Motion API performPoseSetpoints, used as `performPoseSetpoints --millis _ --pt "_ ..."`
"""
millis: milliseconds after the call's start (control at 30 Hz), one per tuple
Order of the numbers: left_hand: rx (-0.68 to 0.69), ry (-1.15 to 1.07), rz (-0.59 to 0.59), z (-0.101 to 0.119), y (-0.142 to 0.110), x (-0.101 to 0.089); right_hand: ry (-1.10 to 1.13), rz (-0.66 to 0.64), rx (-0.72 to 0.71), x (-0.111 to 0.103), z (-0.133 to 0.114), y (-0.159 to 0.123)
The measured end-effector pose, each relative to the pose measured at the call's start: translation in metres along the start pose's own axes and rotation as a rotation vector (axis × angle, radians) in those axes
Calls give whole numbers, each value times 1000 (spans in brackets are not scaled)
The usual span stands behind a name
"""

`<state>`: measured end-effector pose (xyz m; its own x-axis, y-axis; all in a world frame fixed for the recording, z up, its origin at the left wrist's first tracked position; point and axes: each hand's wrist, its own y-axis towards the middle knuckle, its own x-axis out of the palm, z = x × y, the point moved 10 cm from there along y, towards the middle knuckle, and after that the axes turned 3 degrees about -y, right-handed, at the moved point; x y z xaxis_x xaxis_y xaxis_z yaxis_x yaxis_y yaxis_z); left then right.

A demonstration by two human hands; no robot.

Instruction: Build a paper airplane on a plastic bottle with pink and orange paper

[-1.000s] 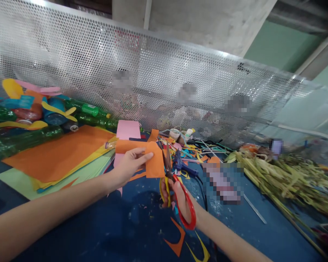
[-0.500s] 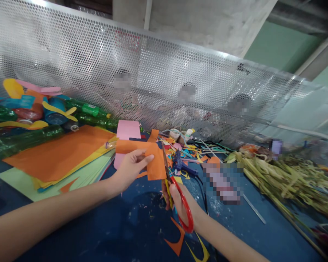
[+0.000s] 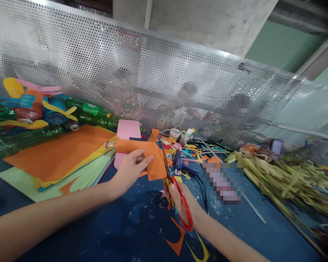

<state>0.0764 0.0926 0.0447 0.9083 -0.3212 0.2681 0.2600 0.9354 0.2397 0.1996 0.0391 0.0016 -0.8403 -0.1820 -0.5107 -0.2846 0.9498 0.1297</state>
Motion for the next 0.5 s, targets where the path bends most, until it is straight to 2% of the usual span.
performPoseSetpoints --millis 300,500 --pt "-11 105 56 0 0 -6 -126 19 -36 -4 -2 0" --pt "-4 36 22 -2 1 -3 -92 62 -26 -6 -1 1"
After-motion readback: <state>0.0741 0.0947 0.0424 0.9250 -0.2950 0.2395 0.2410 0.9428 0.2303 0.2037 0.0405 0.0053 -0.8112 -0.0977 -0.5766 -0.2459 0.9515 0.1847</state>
